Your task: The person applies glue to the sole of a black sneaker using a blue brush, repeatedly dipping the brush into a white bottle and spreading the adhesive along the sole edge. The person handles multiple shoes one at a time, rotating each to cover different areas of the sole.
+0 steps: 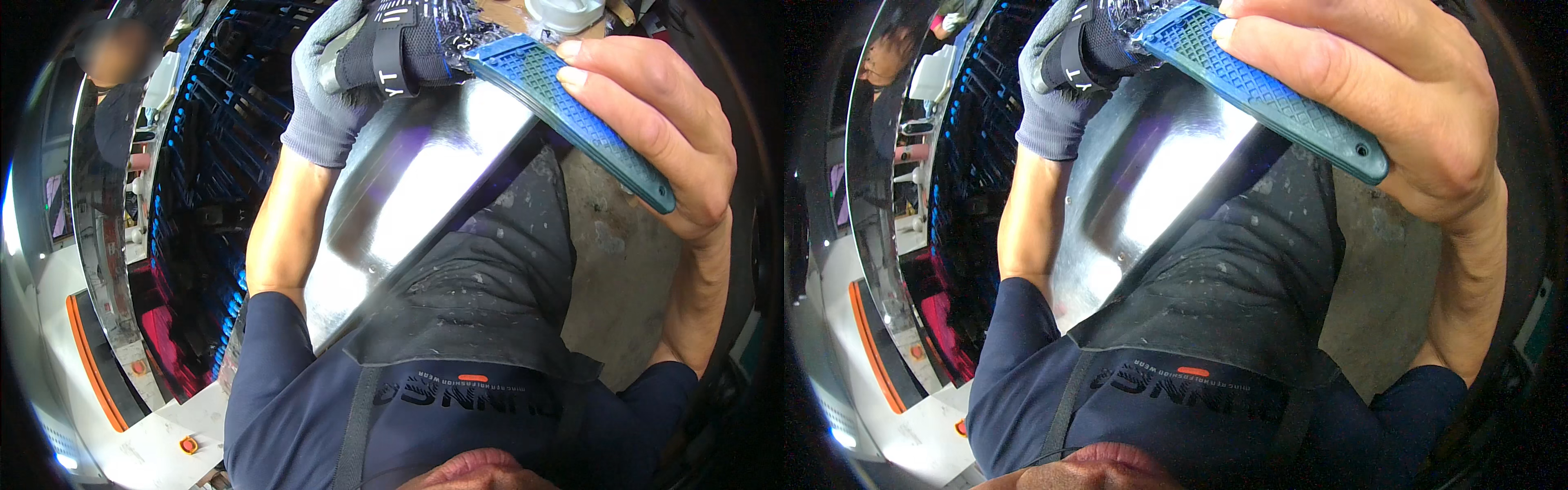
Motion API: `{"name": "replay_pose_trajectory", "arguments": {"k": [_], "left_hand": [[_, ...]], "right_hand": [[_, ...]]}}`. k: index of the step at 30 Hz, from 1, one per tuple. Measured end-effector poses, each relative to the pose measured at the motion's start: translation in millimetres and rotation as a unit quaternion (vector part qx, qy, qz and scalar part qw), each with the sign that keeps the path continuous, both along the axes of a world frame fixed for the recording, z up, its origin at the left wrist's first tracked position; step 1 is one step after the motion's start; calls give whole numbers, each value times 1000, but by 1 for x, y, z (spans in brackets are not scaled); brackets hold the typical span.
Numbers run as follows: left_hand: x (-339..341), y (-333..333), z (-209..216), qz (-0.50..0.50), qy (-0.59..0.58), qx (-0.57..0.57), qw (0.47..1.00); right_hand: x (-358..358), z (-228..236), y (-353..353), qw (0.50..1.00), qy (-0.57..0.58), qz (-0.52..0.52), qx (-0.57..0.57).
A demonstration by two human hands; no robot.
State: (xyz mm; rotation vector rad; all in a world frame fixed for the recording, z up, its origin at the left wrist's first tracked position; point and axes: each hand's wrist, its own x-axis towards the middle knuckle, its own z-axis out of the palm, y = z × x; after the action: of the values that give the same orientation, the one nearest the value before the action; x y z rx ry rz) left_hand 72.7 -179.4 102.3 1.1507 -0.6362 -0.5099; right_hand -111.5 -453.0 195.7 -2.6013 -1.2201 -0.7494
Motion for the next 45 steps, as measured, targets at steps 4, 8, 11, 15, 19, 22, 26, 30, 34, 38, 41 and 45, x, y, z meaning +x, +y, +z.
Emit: {"name": "replay_pose_trajectory", "arguments": {"k": [4, 8, 11, 15, 19, 22, 26, 30, 34, 38, 41, 45], "left_hand": [[-4, 5, 7, 14, 0, 2, 1000], [-5, -5, 12, 2, 9, -13, 1000], [-9, -3, 18, 18, 8, -11, 1000], [-12, -1, 21, 34, -120, 43, 991], [7, 15, 20, 107, -611, 112, 776], [12, 16, 17, 132, -648, 135, 738], [17, 13, 12, 124, -627, 125, 759], [12, 17, 10, 121, -579, 128, 796], [14, 20, 5, 136, -575, 111, 799], [20, 24, -2, 84, -520, 123, 841], [17, 25, -1, -108, -69, 9, 992], [1, 19, 23, -200, 416, -167, 871]], "right_hand": [[6, -5, 6, 998, -61, 1, -22], [-6, -8, 3, 991, -103, -50, -76], [-5, -19, 3, 987, -120, -58, -84], [-6, -30, 5, 985, -142, -69, -70], [0, -40, 13, 986, -158, -50, -18], [-1, -42, 14, 986, -158, -52, -6], [-1, -48, 18, 986, -157, -50, 18], [-3, -50, 19, 986, -156, -62, 21], [-3, -48, 23, 986, -152, -64, 30], [-7, -45, 25, 987, -136, -76, 29], [-7, -40, 28, 989, -128, -68, 36], [-7, -33, 30, 991, -95, -60, 74]]}}
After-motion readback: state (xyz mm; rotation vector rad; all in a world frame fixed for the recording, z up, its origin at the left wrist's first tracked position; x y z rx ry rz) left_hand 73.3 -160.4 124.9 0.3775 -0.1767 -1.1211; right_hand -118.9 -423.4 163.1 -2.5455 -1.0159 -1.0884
